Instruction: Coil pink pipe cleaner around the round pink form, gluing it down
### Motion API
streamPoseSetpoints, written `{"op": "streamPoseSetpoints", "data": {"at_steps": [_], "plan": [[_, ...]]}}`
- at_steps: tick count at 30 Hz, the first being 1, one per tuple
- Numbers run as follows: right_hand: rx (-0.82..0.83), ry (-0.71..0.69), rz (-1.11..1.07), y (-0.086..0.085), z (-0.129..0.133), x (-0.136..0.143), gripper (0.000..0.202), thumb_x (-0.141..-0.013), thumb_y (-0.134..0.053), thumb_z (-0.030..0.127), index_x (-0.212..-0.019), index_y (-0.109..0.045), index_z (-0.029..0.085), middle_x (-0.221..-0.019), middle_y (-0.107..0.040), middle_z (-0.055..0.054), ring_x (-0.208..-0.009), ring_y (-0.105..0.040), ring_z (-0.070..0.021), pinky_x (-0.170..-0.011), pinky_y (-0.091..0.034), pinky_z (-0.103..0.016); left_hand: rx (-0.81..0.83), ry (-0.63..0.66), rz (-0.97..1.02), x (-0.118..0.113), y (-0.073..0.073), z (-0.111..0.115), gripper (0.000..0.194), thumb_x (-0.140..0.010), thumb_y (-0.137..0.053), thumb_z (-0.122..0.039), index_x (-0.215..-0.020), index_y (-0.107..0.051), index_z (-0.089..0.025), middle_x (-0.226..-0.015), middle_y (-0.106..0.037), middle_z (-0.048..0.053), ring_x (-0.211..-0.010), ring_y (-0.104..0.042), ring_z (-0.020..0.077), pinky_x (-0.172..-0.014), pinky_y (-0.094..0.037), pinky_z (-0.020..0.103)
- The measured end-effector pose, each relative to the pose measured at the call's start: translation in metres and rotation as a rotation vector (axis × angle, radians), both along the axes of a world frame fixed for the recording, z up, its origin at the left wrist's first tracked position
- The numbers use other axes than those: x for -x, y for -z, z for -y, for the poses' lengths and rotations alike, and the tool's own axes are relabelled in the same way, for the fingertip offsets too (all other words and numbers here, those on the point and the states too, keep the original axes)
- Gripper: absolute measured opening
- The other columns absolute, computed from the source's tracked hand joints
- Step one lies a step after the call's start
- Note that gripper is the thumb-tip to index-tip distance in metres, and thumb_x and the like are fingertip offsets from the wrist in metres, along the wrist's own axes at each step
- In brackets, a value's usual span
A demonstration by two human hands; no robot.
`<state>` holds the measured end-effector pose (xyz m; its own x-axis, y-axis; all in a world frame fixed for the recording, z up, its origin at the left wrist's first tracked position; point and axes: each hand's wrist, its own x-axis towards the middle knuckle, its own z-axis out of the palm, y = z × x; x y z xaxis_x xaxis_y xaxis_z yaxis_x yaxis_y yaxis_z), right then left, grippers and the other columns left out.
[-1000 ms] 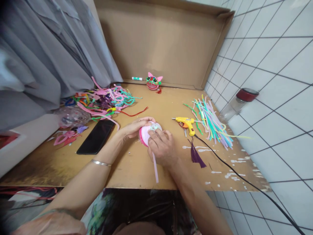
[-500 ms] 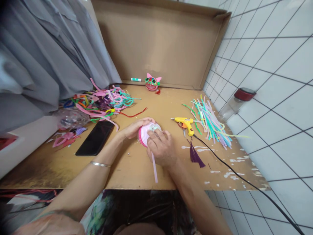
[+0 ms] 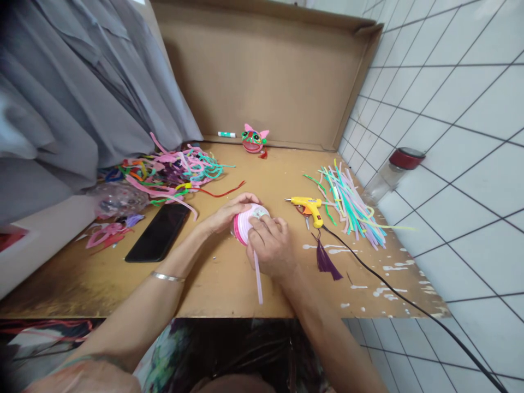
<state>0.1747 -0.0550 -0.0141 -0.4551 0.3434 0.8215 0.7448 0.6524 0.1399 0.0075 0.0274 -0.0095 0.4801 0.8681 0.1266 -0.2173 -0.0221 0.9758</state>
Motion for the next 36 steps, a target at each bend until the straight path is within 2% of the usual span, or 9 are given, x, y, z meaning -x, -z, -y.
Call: {"op": "streamPoseSetpoints", "data": {"at_steps": [7,10,15,21,25,29,36], "plan": [[0.006,0.017,-0.024,-0.001,-0.001,-0.001,0.009,-0.083,-0.056,0.014,-0.089,-0.061,0.019,-0.107,-0.074,-0.008,-0.105,-0.061,-0.0215,-0.091,-0.034,-0.038,-0.137,-0.066,-0.101,0.001,-0.003,-0.001,0.029,-0.078,-0.066,-0.041,-0.091,-0.062,-0.016,-0.104,-0.063,0.005,-0.087,-0.057,0.0156,-0.078,-0.044,0.026],[0.005,0.021,-0.032,-0.002,-0.001,-0.001,0.01,-0.082,-0.058,0.013,-0.09,-0.059,0.019,-0.106,-0.075,-0.008,-0.103,-0.062,-0.0215,-0.091,-0.034,-0.038,-0.222,-0.066,-0.163,0.001,-0.007,0.001,0.034,-0.08,-0.064,-0.048,-0.087,-0.064,-0.015,-0.107,-0.063,0.007,-0.098,-0.057,0.0188,-0.088,-0.043,0.029],[0.019,0.024,-0.042,-0.001,-0.002,-0.002,0.012,-0.081,-0.06,0.013,-0.089,-0.056,0.02,-0.106,-0.075,-0.008,-0.1,-0.063,-0.0222,-0.09,-0.035,-0.039,-0.361,-0.067,-0.259,0.003,-0.012,0.003,0.04,-0.088,-0.055,-0.054,-0.092,-0.067,-0.015,-0.106,-0.064,0.008,-0.106,-0.057,0.0214,-0.099,-0.04,0.034],[0.026,0.022,-0.07,-0.002,-0.003,-0.002,0.012,-0.083,-0.058,0.013,-0.091,-0.055,0.021,-0.106,-0.074,-0.008,-0.1,-0.064,-0.0233,-0.089,-0.035,-0.039,-0.562,-0.105,-0.395,0.004,-0.019,0.005,0.044,-0.095,-0.043,-0.053,-0.096,-0.069,-0.016,-0.102,-0.066,0.009,-0.106,-0.057,0.0222,-0.099,-0.041,0.034],[0.039,0.033,-0.08,-0.002,-0.002,-0.001,0.01,-0.085,-0.057,0.015,-0.094,-0.057,0.02,-0.109,-0.073,-0.009,-0.104,-0.062,-0.0234,-0.091,-0.036,-0.039,-0.529,-0.089,-0.422,0.004,-0.023,0.01,0.04,-0.094,-0.046,-0.049,-0.1,-0.067,-0.016,-0.103,-0.065,0.009,-0.103,-0.057,0.0221,-0.097,-0.042,0.033],[0.024,0.071,-0.089,0.0,-0.002,0.0,0.009,-0.086,-0.058,0.018,-0.095,-0.058,0.02,-0.109,-0.071,-0.011,-0.105,-0.062,-0.0241,-0.092,-0.037,-0.039,-0.41,-0.06,-0.399,0.004,-0.025,0.015,0.033,-0.091,-0.048,-0.043,-0.105,-0.064,-0.016,-0.107,-0.064,0.007,-0.102,-0.057,0.0218,-0.094,-0.043,0.033],[0.02,0.074,-0.086,0.002,-0.004,-0.002,0.012,-0.087,-0.057,0.018,-0.099,-0.059,0.018,-0.107,-0.071,-0.012,-0.104,-0.062,-0.0247,-0.09,-0.037,-0.04,-0.303,-0.064,-0.464,0.003,-0.034,0.022,0.028,-0.082,-0.05,-0.032,-0.106,-0.058,-0.019,-0.1,-0.063,0.003,-0.095,-0.056,0.0207,-0.087,-0.044,0.031]]}}
